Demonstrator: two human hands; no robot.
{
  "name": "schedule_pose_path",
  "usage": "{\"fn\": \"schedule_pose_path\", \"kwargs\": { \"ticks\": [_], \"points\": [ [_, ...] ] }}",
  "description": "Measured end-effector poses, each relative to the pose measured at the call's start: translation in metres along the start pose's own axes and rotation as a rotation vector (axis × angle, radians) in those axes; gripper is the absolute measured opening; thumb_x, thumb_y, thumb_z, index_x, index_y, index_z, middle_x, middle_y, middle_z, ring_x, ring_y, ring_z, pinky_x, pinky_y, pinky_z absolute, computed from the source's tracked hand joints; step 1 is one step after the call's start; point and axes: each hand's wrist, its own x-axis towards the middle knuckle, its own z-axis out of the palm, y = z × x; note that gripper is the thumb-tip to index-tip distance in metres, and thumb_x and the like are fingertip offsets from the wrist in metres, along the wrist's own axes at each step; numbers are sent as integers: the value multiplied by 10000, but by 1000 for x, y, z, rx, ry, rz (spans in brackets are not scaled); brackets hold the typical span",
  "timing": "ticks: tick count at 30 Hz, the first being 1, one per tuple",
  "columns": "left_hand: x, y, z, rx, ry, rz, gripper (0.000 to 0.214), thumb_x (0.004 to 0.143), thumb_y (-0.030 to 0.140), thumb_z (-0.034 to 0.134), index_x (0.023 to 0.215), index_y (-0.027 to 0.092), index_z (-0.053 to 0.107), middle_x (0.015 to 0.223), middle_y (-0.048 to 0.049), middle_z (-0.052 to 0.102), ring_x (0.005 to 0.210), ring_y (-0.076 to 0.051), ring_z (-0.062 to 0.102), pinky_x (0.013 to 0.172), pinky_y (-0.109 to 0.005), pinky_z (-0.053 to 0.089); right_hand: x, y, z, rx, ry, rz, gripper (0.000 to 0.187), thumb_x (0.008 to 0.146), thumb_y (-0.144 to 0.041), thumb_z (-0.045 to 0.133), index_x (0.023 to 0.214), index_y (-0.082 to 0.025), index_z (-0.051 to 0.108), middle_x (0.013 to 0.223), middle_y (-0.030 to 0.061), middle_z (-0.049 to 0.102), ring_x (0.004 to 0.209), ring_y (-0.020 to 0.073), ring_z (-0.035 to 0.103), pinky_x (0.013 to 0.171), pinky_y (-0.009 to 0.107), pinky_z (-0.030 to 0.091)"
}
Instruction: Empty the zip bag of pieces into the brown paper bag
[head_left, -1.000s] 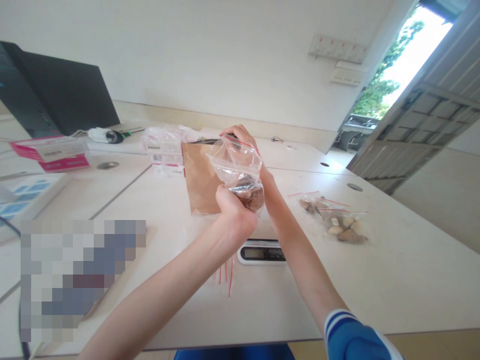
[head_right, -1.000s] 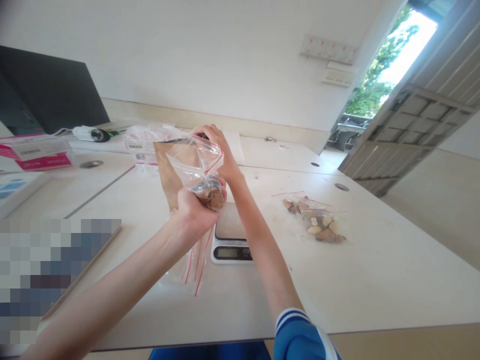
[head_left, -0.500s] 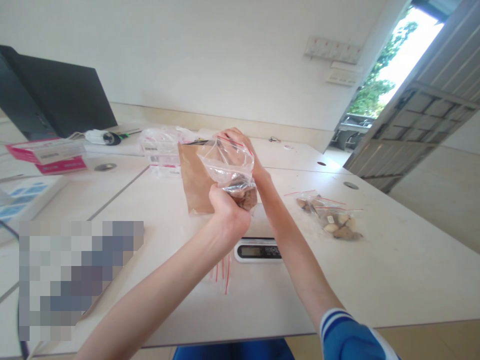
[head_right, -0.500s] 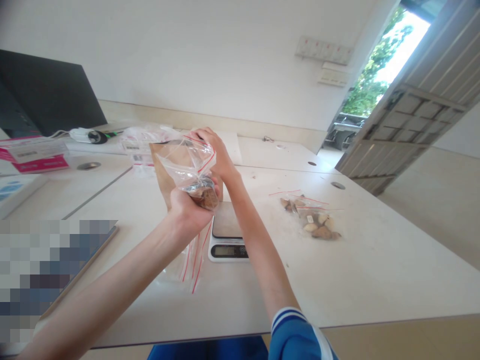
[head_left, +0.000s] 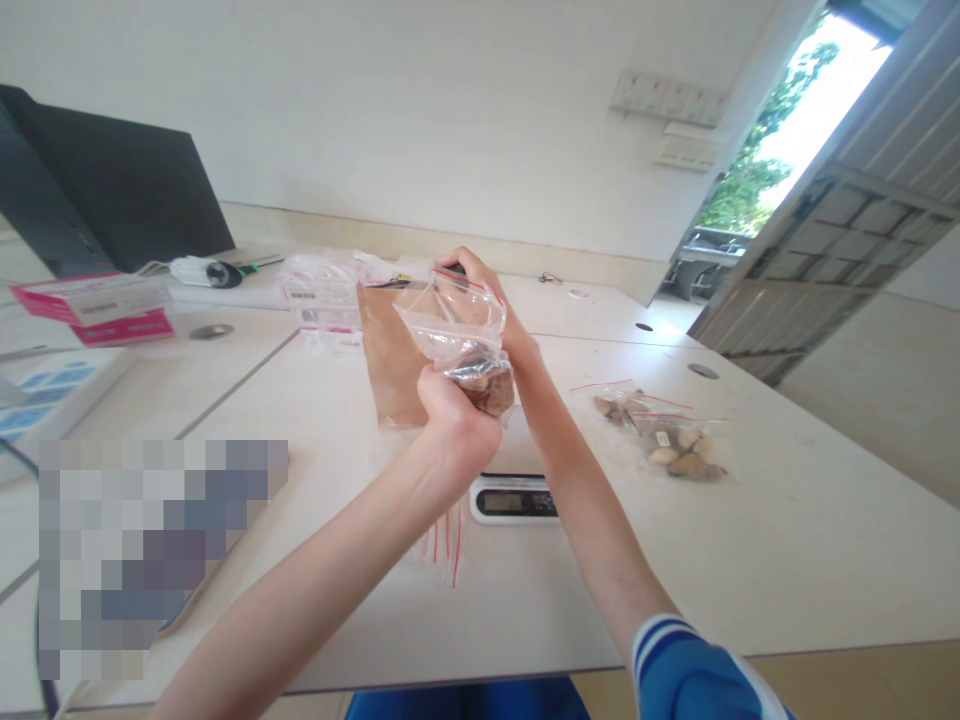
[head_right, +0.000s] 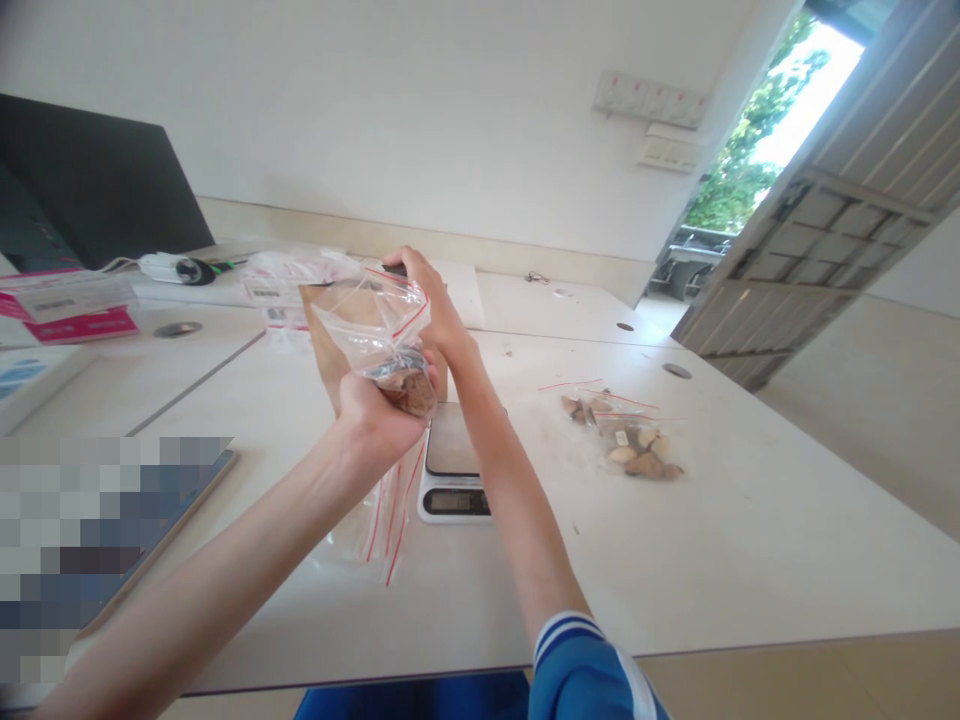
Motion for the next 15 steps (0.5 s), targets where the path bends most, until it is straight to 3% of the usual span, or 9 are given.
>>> {"fn": "schedule_pose_path", "kwargs": {
  "ticks": [7, 11, 15],
  "points": [
    [0, 2, 0, 8, -8, -29, 281, 850, 176, 355, 751, 139, 615, 582, -30, 578, 459, -123, 542, 410, -193, 423, -1, -2, -4, 134, -101, -4, 156, 842, -361, 572, 965, -267, 556, 1130, 40, 662, 1069, 234, 596, 931, 394, 505],
    [0, 3, 1, 4, -17, -16, 295, 849, 172, 343, 751, 142, 620, 555, -32, 569, 435, -125, 538, 402, -201, 434, 0, 5, -2, 102, -57, -12, 297, 855, -367, 567, 1127, -266, 506, 1276, 81, 579, 1153, 224, 560, 973, 392, 483],
    [1, 5, 1, -1, -29, -18, 298, 842, 171, 346, 753, 137, 629, 528, -35, 563, 426, -128, 541, 384, -201, 430, 4, 18, 1, 94, 26, -15, 386, 831, -424, 597, 1153, -242, 487, 1275, 114, 567, 1168, 226, 550, 1028, 410, 431]
  ]
}}
